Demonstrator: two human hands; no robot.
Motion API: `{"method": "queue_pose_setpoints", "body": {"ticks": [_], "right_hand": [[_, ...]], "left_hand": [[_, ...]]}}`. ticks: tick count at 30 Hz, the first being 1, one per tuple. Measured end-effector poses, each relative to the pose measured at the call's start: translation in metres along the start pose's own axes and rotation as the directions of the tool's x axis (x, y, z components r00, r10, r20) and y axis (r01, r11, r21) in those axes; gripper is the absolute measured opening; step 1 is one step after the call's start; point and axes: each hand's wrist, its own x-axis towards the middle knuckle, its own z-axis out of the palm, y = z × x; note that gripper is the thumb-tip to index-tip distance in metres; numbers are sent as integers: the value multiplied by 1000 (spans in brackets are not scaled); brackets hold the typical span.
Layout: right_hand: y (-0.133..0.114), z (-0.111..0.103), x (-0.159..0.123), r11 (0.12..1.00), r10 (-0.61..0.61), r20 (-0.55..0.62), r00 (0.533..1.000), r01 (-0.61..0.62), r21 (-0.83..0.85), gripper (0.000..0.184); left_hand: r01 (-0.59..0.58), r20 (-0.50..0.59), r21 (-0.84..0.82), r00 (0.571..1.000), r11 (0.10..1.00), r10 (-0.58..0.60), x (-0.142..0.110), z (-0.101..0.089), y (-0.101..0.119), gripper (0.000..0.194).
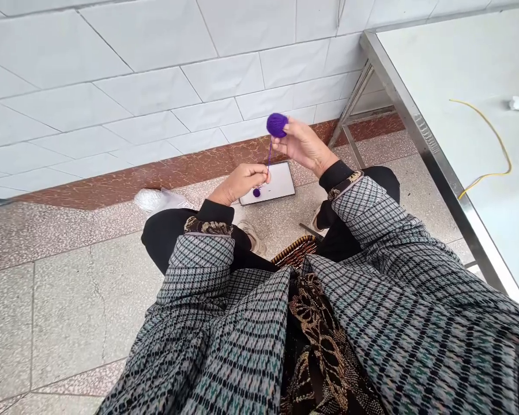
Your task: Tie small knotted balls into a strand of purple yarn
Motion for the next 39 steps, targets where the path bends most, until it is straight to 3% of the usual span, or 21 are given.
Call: {"method": "queue_pose_setpoints", "body": {"ticks": [2,4,6,7,9,10,11,13,15,17,19,21,23,24,26,28,30,32,34,37,39], "right_hand": [[6,6,1,975,84,-140,987,-111,-193,28],[11,11,-2,854,193,-160,968,-246,-459,28],[14,13,-7,707,343,-5,939,-262,-657,32],[13,13,-10,688,416,117,902,-228,-688,34],[9,9,-14,790,434,343,833,-169,-589,36],[6,7,-15,870,364,407,838,-150,-470,37],[2,4,-14,935,261,413,872,-122,-332,37],[-7,0,-10,993,44,277,960,-10,-121,39],[-11,-3,-5,992,-103,85,991,109,-68,40],[-10,-1,0,986,-145,-37,989,142,-84,38],[-2,3,3,988,-71,-97,993,57,-141,28],[8,9,1,941,98,-107,989,-127,-312,20],[14,14,-5,787,319,-25,947,-280,-550,26],[15,15,-8,715,421,58,905,-292,-635,30],[11,16,-15,733,500,268,824,-237,-637,35],[3,14,-18,884,365,417,832,-170,-435,38],[-7,10,-18,978,146,373,916,-78,-192,41],[-14,7,-14,997,-18,200,980,31,-64,43],[-14,7,-9,996,-73,15,997,74,-51,42],[-4,12,-4,982,47,-140,989,-71,-175,37],[4,17,-5,905,170,-141,975,-211,-369,34]], "left_hand": [[-48,69,32,997,998,46,-3,1,4,18],[-83,33,51,996,995,82,-4,-1,6,18],[-85,-60,67,994,994,89,-4,-5,5,16],[-73,-114,75,990,994,82,-3,-7,3,14],[-34,-231,78,972,996,51,-1,-11,-2,11],[-9,-291,67,956,998,28,1,-12,-4,11],[14,-341,48,940,999,4,2,-13,-6,11],[38,-363,-4,931,999,-37,4,-12,-8,12],[33,-239,-32,970,999,-40,3,-8,-5,11],[-7,-21,-21,1000,1000,6,0,-4,0,13],[-68,146,-1,987,998,67,-5,-2,7,18],[-121,189,13,975,993,117,-8,-2,12,21],[-138,111,27,985,990,134,-9,-5,13,21],[-131,42,31,991,991,129,-9,-8,11,20],[-95,-128,32,987,995,98,-6,-12,5,15],[-44,-284,23,958,999,49,-1,-14,-2,12],[1,-347,2,938,1000,0,2,-13,-6,12],[20,-263,-16,964,1000,-23,4,-10,-7,12],[2,-56,-21,998,1000,-4,3,-5,-2,13],[-64,187,-31,980,998,68,-1,-2,6,17],[-100,205,-60,973,993,111,-4,-3,9,20]]}}
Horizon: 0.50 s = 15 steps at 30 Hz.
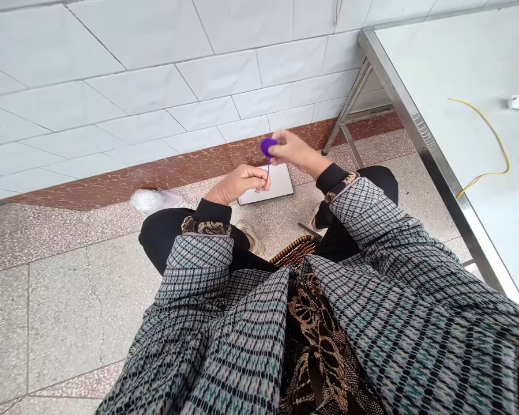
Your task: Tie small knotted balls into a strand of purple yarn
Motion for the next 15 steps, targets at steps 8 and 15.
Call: {"method": "queue_pose_setpoints", "body": {"ticks": [8,15], "right_hand": [[-9,-21,-16,970,102,735,671,97,-223,40],[-32,-43,-26,895,-365,84,927,325,304,57]], "left_hand": [[-10,-244,-76,970,997,-9,-3,-10,-10,18],[-11,-363,-280,927,960,-95,3,-3,-6,16]]}}
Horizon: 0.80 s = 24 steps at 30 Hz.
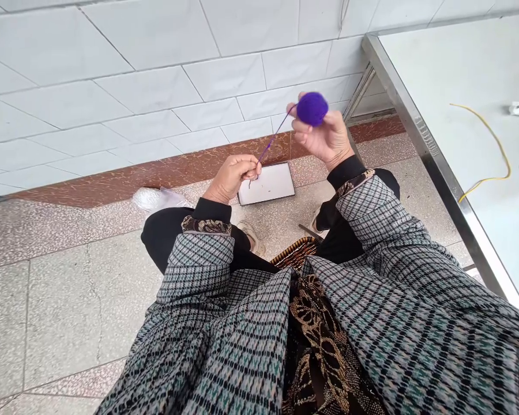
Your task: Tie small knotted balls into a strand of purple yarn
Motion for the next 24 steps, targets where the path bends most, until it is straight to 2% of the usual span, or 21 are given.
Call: {"method": "queue_pose_setpoints", "body": {"ticks": [2,4,6,8,10,12,14,17,19,21,22,23,24], "right_hand": [[-4,0,3,995,-24,-134,991,11,-95,51],[-3,-6,10,987,-63,-196,979,31,-161,45],[3,-17,19,988,-122,-278,953,91,-122,41],[11,-29,27,991,-119,-409,905,133,6,32],[17,-37,33,988,-52,-538,842,123,96,25],[22,-39,34,996,5,-613,790,53,77,23],[28,-37,34,1000,24,-638,769,-21,11,22],[41,-31,33,987,30,-627,779,-123,-106,21],[50,-26,33,912,29,-579,815,-258,-318,20],[55,-20,30,714,87,-452,888,-372,-593,25],[56,-16,27,597,167,-366,915,-389,-701,28],[55,-13,24,503,287,-261,922,-376,-778,30],[52,-10,20,459,420,-137,897,-340,-821,32]], "left_hand": [[40,-60,-20,997,999,-41,2,1,-2,16],[93,-102,-22,990,995,-95,4,0,-5,15],[142,-89,14,986,990,-140,4,0,-8,14],[173,12,89,985,981,-174,3,0,-8,15],[157,184,164,965,974,-187,-1,0,-5,16],[101,338,184,928,978,-159,-5,-2,-1,19],[41,393,121,915,992,-86,-8,-5,3,24],[1,378,31,926,1000,-12,-11,-10,7,31],[-6,371,28,929,1000,-5,-13,-11,7,33],[-34,309,-7,951,999,35,-13,-11,7,40],[-62,245,-48,967,997,72,-12,-12,7,43],[-97,167,-91,980,991,111,-11,-13,6,45],[-131,81,-124,987,984,142,-9,-16,5,46]]}}
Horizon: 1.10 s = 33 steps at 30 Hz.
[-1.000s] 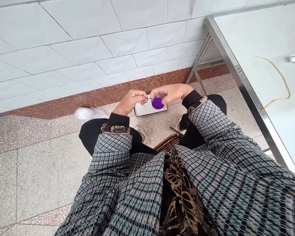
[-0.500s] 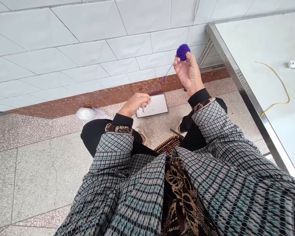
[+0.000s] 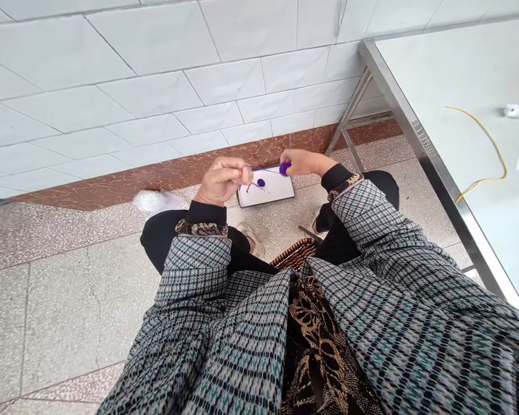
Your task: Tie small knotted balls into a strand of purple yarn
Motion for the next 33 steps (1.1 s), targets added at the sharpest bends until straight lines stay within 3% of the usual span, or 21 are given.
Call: {"method": "queue_pose_setpoints", "body": {"ticks": [1,2,3,4,5,7,9,10,13,15,17,18,20,21,22,24,26,27,29,31,33], "right_hand": [[-2,-1,-6,999,-41,184,982,43,-3,33],[-4,-2,-12,994,-105,343,933,90,58,35],[-5,-5,-17,978,-193,451,871,131,164,37],[-6,-9,-23,936,-299,482,823,156,315,41],[-8,-13,-27,860,-399,428,811,169,481,45],[-11,-18,-31,664,-480,193,856,210,718,57],[-16,-18,-30,542,-404,-58,913,289,789,60],[-19,-15,-27,534,-337,-153,929,322,782,56],[-26,1,-16,668,-154,-266,952,299,681,34],[-28,11,-11,847,-121,-206,971,209,489,27],[-26,16,-12,970,-130,13,991,124,209,28],[-24,15,-15,988,-130,175,976,113,105,29],[-18,7,-20,982,-186,460,868,145,125,32],[-15,2,-23,954,-273,515,813,159,254,36],[-11,-4,-24,886,-392,489,779,176,430,41],[-5,-14,-24,617,-591,244,769,236,751,54],[-2,-21,-21,360,-619,-14,785,300,884,62],[-3,-23,-20,293,-588,-95,803,321,900,63],[-7,-26,-20,269,-484,-179,857,340,901,61],[-12,-29,-21,304,-358,-250,900,365,880,58],[-14,-34,-20,337,-239,-367,899,431,837,55]], "left_hand": [[-29,-86,-12,996,1000,28,2,-4,-1,45],[-41,-169,-7,985,999,40,4,-8,-2,43],[-37,-251,10,967,999,39,6,-13,-4,41],[-17,-326,33,945,999,27,8,-16,-6,38],[15,-385,51,923,999,6,10,-19,-8,35],[97,-411,69,910,993,-60,11,-17,-12,28],[180,-279,97,949,979,-147,10,-6,-14,19],[208,-167,121,968,971,-187,9,1,-14,16],[210,136,200,962,957,-239,7,22,-14,16],[181,199,231,953,956,-229,7,26,-13,18],[169,166,252,963,953,-214,8,23,-14,16],[170,134,255,969,952,-209,8,19,-14,15],[174,71,237,978,956,-196,8,12,-15,13],[176,41,210,981,962,-188,8,9,-15,12],[176,10,167,984,970,-180,7,8,-15,12],[166,-59,49,985,985,-163,7,8,-15,13],[141,-122,-63,981,988,-148,7,12,-15,18],[127,-144,-97,980,987,-140,8,14,-15,21],[110,-165,-112,978,988,-127,9,17,-15,24],[104,-165,-90,979,990,-118,9,17,-16,25],[104,-159,-59,981,993,-112,9,17,-18,24]]}}
